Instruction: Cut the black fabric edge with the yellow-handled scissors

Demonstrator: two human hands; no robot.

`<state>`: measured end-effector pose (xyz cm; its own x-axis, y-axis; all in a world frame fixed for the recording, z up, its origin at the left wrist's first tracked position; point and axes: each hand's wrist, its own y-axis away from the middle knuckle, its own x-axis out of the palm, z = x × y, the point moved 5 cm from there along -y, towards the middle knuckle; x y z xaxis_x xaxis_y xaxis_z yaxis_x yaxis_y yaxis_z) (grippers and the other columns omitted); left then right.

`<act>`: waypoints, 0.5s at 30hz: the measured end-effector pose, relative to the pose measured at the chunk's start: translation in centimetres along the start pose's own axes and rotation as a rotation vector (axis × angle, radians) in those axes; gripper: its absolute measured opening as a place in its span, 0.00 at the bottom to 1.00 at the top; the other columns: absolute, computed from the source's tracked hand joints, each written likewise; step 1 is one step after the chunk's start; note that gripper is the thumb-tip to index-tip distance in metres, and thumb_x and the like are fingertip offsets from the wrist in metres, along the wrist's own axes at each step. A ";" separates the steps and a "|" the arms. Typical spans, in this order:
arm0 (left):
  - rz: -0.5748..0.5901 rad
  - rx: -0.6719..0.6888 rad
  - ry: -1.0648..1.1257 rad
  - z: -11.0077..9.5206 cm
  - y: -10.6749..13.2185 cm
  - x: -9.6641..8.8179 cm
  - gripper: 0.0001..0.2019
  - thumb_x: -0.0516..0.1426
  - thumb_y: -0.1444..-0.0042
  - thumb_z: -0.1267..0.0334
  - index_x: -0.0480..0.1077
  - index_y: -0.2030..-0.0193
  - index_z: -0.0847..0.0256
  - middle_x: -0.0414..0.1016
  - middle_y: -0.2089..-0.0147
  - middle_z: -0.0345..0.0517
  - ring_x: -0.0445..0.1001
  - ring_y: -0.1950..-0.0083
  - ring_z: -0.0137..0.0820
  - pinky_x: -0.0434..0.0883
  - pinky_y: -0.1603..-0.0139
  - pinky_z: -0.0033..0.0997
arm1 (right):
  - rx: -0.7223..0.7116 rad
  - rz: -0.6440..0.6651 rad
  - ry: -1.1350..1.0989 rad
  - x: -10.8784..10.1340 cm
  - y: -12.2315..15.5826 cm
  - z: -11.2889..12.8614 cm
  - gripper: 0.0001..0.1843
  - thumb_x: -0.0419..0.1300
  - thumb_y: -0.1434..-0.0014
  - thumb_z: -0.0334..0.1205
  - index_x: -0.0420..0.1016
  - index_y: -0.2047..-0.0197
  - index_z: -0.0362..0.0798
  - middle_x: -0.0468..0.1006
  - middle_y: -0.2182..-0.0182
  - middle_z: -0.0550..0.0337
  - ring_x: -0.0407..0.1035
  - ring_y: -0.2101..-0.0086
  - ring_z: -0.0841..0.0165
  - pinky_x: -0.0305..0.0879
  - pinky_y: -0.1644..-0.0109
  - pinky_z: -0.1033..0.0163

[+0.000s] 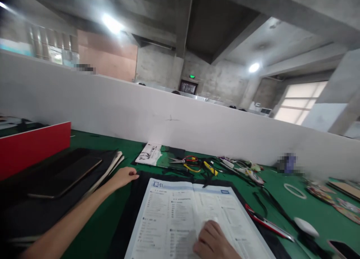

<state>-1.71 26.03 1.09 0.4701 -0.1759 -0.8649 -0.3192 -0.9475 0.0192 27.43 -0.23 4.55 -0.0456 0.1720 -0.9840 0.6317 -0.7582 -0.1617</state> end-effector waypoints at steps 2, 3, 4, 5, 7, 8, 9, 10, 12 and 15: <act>-0.003 -0.003 0.024 0.1 -0.1 0.0 0.12 0.55 0.39 0.56 0.70 0.63 0.64 0.73 0.63 0.42 0.73 0.62 0.31 0.70 0.58 0.38 | 0.005 -0.022 -0.074 0.4 0.3 -0.3 0.06 0.52 0.36 0.36 0.69 0.61 0.53 0.75 0.67 0.62 0.71 0.62 0.68 0.58 0.39 0.48; -0.003 -0.004 0.039 0.1 -0.1 0.1 0.12 0.55 0.39 0.55 0.69 0.64 0.64 0.72 0.65 0.41 0.72 0.63 0.30 0.70 0.59 0.37 | 0.026 -0.040 -0.120 0.6 0.6 -0.5 0.05 0.52 0.36 0.37 0.69 0.60 0.53 0.75 0.66 0.62 0.70 0.61 0.69 0.51 0.36 0.46; -0.002 -0.006 0.054 0.2 -0.1 0.2 0.12 0.54 0.39 0.55 0.69 0.64 0.64 0.72 0.66 0.40 0.72 0.65 0.30 0.70 0.60 0.36 | 0.055 -0.056 -0.170 0.9 1.0 -0.8 0.04 0.52 0.36 0.39 0.68 0.60 0.54 0.74 0.65 0.62 0.70 0.60 0.68 0.46 0.35 0.44; -0.001 -0.008 0.071 0.3 -0.2 0.3 0.13 0.54 0.39 0.55 0.69 0.65 0.64 0.71 0.68 0.39 0.71 0.66 0.29 0.69 0.61 0.35 | 0.082 -0.082 -0.221 1.1 1.5 -1.1 0.04 0.53 0.37 0.41 0.67 0.59 0.54 0.74 0.64 0.61 0.70 0.59 0.68 0.44 0.35 0.44; -0.002 -0.014 0.102 0.5 -0.4 0.4 0.13 0.54 0.39 0.55 0.68 0.67 0.63 0.70 0.71 0.37 0.70 0.69 0.28 0.68 0.63 0.33 | 0.105 -0.176 -0.337 1.3 2.8 -1.7 0.08 0.52 0.37 0.47 0.67 0.60 0.54 0.74 0.64 0.60 0.71 0.58 0.65 0.49 0.37 0.44; -0.002 -0.016 0.116 0.6 -0.5 0.5 0.13 0.54 0.39 0.55 0.68 0.67 0.63 0.69 0.72 0.37 0.70 0.70 0.28 0.67 0.63 0.33 | 0.114 -0.237 -0.396 1.2 3.4 -2.1 0.11 0.51 0.37 0.50 0.67 0.61 0.54 0.75 0.65 0.59 0.72 0.59 0.64 0.53 0.38 0.45; -0.002 -0.017 0.127 0.7 -0.6 0.6 0.13 0.54 0.39 0.54 0.67 0.68 0.63 0.69 0.72 0.37 0.69 0.70 0.28 0.67 0.64 0.32 | 0.130 -0.295 -0.446 0.9 4.0 -2.4 0.12 0.49 0.37 0.51 0.68 0.61 0.54 0.75 0.65 0.58 0.72 0.59 0.63 0.57 0.40 0.46; 0.000 -0.017 0.136 0.8 -0.7 0.6 0.14 0.54 0.39 0.54 0.67 0.69 0.63 0.69 0.73 0.36 0.69 0.70 0.28 0.66 0.64 0.32 | 0.165 -0.335 -0.473 0.7 4.4 -2.9 0.13 0.48 0.36 0.50 0.68 0.61 0.53 0.76 0.64 0.57 0.72 0.58 0.62 0.60 0.41 0.47; 0.003 -0.017 0.147 0.8 -0.7 0.6 0.14 0.54 0.40 0.54 0.67 0.69 0.62 0.69 0.73 0.36 0.69 0.70 0.28 0.66 0.64 0.32 | 0.288 -0.369 -0.431 0.1 4.9 -4.3 0.11 0.49 0.36 0.45 0.70 0.60 0.52 0.76 0.60 0.54 0.71 0.54 0.61 0.65 0.44 0.52; 0.002 -0.022 0.146 0.8 -0.5 0.5 0.13 0.55 0.40 0.55 0.68 0.68 0.63 0.69 0.72 0.37 0.70 0.69 0.28 0.67 0.63 0.33 | 0.448 -0.322 -0.240 -0.7 4.2 -7.6 0.10 0.51 0.38 0.42 0.72 0.57 0.51 0.76 0.57 0.53 0.70 0.53 0.62 0.68 0.48 0.57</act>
<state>-1.97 26.63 0.22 0.5848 -0.2132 -0.7827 -0.3031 -0.9524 0.0329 36.01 1.21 5.15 -0.3873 0.3295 -0.8611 0.1721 -0.8917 -0.4186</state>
